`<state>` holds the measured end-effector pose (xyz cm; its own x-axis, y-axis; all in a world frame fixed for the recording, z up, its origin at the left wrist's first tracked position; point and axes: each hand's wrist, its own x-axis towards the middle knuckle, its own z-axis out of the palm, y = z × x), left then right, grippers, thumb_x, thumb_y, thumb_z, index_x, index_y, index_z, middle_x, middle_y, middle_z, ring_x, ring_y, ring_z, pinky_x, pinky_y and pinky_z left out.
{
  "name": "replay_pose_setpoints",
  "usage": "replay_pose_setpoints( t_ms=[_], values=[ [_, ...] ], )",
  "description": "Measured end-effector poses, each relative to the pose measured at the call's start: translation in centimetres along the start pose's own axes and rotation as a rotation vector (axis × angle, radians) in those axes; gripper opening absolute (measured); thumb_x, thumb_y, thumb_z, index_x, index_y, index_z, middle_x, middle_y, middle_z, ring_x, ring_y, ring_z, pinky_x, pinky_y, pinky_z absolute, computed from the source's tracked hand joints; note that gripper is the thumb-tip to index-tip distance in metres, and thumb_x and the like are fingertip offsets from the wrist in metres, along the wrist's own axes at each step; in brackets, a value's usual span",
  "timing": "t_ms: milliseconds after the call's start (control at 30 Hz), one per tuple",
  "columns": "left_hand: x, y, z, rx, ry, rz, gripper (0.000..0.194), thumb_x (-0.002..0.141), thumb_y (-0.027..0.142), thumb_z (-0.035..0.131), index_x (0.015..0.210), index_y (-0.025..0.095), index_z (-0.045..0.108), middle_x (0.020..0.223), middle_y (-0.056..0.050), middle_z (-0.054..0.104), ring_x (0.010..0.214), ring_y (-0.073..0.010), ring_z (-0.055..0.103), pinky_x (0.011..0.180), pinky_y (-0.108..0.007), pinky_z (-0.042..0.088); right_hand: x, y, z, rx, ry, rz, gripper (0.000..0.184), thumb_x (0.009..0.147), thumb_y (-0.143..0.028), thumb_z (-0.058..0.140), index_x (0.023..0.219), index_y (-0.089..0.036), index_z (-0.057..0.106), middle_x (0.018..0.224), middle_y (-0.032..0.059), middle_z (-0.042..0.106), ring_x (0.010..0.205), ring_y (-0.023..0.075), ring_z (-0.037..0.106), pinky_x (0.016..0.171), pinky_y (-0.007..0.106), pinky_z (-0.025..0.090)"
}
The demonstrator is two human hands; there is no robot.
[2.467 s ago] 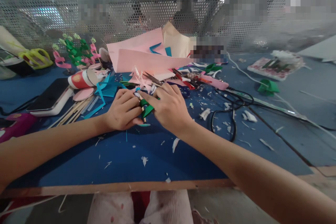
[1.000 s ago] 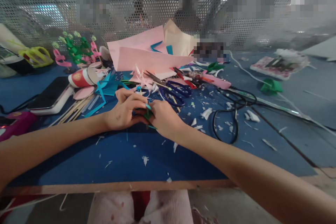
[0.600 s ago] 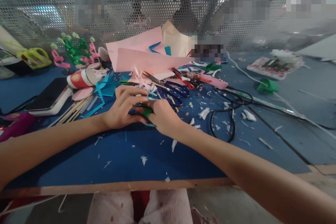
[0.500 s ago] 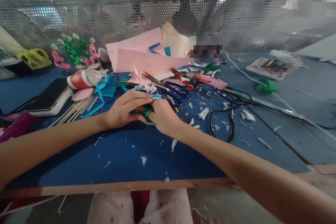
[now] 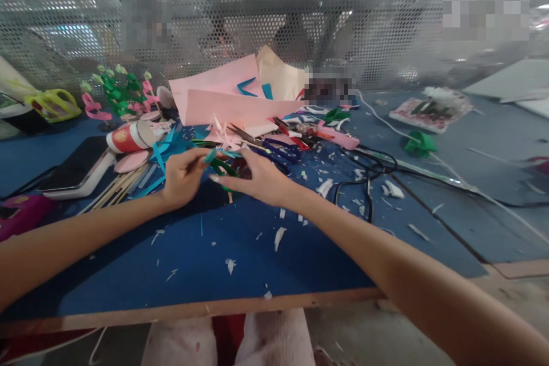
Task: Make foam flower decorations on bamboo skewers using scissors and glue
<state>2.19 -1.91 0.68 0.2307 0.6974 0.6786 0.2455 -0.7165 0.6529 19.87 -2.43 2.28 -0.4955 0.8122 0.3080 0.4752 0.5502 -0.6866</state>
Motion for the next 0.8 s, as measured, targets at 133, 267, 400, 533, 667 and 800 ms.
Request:
replay_pose_setpoints(
  t_ms=[133,267,400,533,667,800],
  values=[
    [1.0,-1.1,0.3,-0.292,0.186,-0.336,0.023,0.08,0.035,0.049,0.081,0.015,0.061,0.064,-0.001,0.06,0.053,-0.0076,0.055,0.05,-0.017,0.046,0.6,1.6,-3.5,-0.487,0.237,-0.132,0.041,0.075,-0.049,0.048,0.096,-0.014,0.051,0.093,0.0105,0.054,0.092,0.0236,0.047,0.081,0.039,0.037],
    [1.5,-1.7,0.3,-0.556,0.168,-0.545,0.019,0.078,0.032,0.052,0.077,0.014,0.057,0.055,0.003,0.054,0.041,-0.0052,0.049,0.04,-0.015,0.042,0.5,2.7,-6.4,-0.912,0.398,0.162,0.036,0.081,-0.036,0.039,0.1,-0.007,0.049,0.099,0.0196,0.051,0.097,0.0294,0.042,0.081,0.042,0.033],
    [1.7,-1.6,0.1,-0.704,0.139,-0.666,0.02,0.074,0.031,0.058,0.072,0.012,0.053,0.055,0.003,0.056,0.043,-0.0072,0.052,0.045,-0.02,0.049,-0.6,4.1,-8.1,-1.062,0.339,0.61,0.059,0.073,-0.035,0.047,0.11,0.01,0.039,0.108,0.0346,0.041,0.099,0.0414,0.039,0.07,0.044,0.032],
    [1.7,-1.9,0.1,-0.736,0.138,-0.693,0.021,0.071,0.03,0.062,0.067,0.013,0.052,0.053,0.004,0.054,0.042,-0.006,0.051,0.045,-0.019,0.049,-1.8,6.5,-9.2,-1.007,0.231,0.743,0.056,0.082,-0.038,0.038,0.11,0.01,0.04,0.107,0.0379,0.041,0.102,0.043,0.039,0.067,0.042,0.031],
    [1.8,-1.9,0.3,-0.725,0.121,-0.698,0.018,0.074,0.028,0.06,0.067,0.012,0.052,0.054,0.003,0.055,0.042,-0.0063,0.052,0.043,-0.018,0.047,-2.3,7.8,-9.3,-0.993,0.275,0.785,0.048,0.085,-0.029,0.035,0.108,0.012,0.042,0.104,0.0391,0.042,0.101,0.0423,0.041,0.065,0.041,0.031],
    [1.8,-1.6,0.4,-0.72,0.125,-0.712,0.017,0.076,0.024,0.057,0.065,0.012,0.053,0.053,0.004,0.054,0.04,-0.0042,0.049,0.04,-0.015,0.043,-2.2,7.5,-9.1,-0.998,0.339,0.784,0.045,0.084,-0.024,0.036,0.108,0.014,0.041,0.104,0.0391,0.04,0.101,0.0422,0.04,0.065,0.039,0.032]
  ],
)
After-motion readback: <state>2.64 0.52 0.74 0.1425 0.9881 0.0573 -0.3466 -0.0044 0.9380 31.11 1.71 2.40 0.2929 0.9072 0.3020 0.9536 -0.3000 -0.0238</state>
